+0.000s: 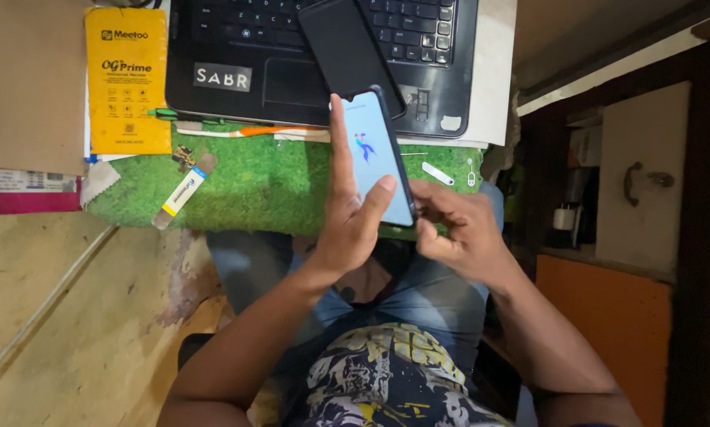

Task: The person assembles a smartphone by aligning the screen assembly with the chassis and pressing the edges to seal it. They then power on the device to verify the display and touch functionality. Finally, they use a metal prying tool to separate the screen from the body again.

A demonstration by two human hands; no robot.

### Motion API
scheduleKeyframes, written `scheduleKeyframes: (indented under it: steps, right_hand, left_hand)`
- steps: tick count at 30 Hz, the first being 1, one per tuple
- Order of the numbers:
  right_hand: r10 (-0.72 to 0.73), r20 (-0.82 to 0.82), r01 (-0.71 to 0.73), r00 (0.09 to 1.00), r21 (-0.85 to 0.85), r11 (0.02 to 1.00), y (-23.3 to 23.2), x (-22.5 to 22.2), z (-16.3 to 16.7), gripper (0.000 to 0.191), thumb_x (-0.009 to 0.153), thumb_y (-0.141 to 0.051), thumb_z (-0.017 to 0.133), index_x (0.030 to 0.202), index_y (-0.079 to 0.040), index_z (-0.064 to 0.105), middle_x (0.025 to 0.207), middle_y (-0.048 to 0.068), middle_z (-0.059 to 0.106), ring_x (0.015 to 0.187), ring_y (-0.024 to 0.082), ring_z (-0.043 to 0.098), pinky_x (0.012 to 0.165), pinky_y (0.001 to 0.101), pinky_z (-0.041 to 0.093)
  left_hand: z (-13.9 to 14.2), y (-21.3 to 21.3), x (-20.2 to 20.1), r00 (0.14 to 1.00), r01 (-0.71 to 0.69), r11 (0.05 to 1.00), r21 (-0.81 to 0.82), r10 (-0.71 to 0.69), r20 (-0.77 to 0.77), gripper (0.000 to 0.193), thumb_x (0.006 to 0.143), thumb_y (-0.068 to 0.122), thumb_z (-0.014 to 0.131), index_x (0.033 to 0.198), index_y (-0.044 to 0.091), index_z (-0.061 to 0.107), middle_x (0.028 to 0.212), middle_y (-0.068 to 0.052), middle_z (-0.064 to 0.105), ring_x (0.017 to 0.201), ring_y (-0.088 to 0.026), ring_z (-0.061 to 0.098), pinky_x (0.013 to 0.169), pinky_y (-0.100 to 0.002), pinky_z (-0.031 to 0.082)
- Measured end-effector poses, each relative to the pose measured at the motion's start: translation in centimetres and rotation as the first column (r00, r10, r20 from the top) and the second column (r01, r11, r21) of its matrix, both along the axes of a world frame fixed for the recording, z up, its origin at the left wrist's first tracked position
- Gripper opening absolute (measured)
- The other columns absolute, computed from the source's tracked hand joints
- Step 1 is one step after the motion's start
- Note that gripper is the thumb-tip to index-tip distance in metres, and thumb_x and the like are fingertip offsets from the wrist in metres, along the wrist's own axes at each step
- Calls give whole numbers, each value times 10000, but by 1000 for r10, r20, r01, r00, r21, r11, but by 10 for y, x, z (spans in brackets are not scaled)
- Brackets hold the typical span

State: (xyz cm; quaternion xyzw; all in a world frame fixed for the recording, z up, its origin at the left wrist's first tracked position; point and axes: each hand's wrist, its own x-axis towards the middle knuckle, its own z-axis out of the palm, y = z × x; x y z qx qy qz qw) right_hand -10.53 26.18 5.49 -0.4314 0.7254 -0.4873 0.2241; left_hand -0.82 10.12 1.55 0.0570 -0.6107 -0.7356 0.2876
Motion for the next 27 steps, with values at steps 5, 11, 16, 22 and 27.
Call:
scheduleKeyframes:
  steps: [5,11,16,22,27]
  right_hand:
    - [-19,10,19,1000,51,999,-1,-2,-3,367,890,-69,627,1245,0,690,719,20,610,612,63,536,588,233,470]
    - [-121,-74,124,990,47,991,0,-1,-8,131,980,-89,639,1067,-14,703,710,16,587,626,60,518,592,238,451]
    - [-271,223,292,936,-68,954,-9,-5,6,377,916,-46,599,1288,-2,636,913,6,681,765,62,615,704,223,504]
    - [-145,334,232,931,-238,943,-12,-19,22,513,921,42,527,1433,26,540,1361,148,660,1246,164,638,1080,294,516]
    - [-141,375,249,916,-257,934,-4,-29,5,344,1007,84,549,1338,83,642,1307,208,694,1195,217,681,1106,341,529]
  left_hand:
    - [2,3,4,994,-24,958,-285,53,95,920,1007,125,622,1679,74,-4,1739,-226,178,1538,-343,363,1323,-425,270]
    - [20,-6,9,991,87,950,-298,-53,121,1111,852,120,753,1660,62,-9,1638,-257,312,1508,-387,401,1315,-486,320]
    - [29,4,8,957,206,951,-232,-147,249,1203,769,144,795,1703,73,40,1607,-268,392,1484,-409,460,1247,-471,394]
    - [24,1,10,957,253,935,-249,-204,208,1264,750,172,824,1678,47,-25,1676,-310,289,1586,-441,325,1287,-465,306]
    - [25,-3,9,935,277,910,-308,-182,303,1236,715,195,828,1666,42,52,1637,-311,331,1542,-464,367,1248,-471,338]
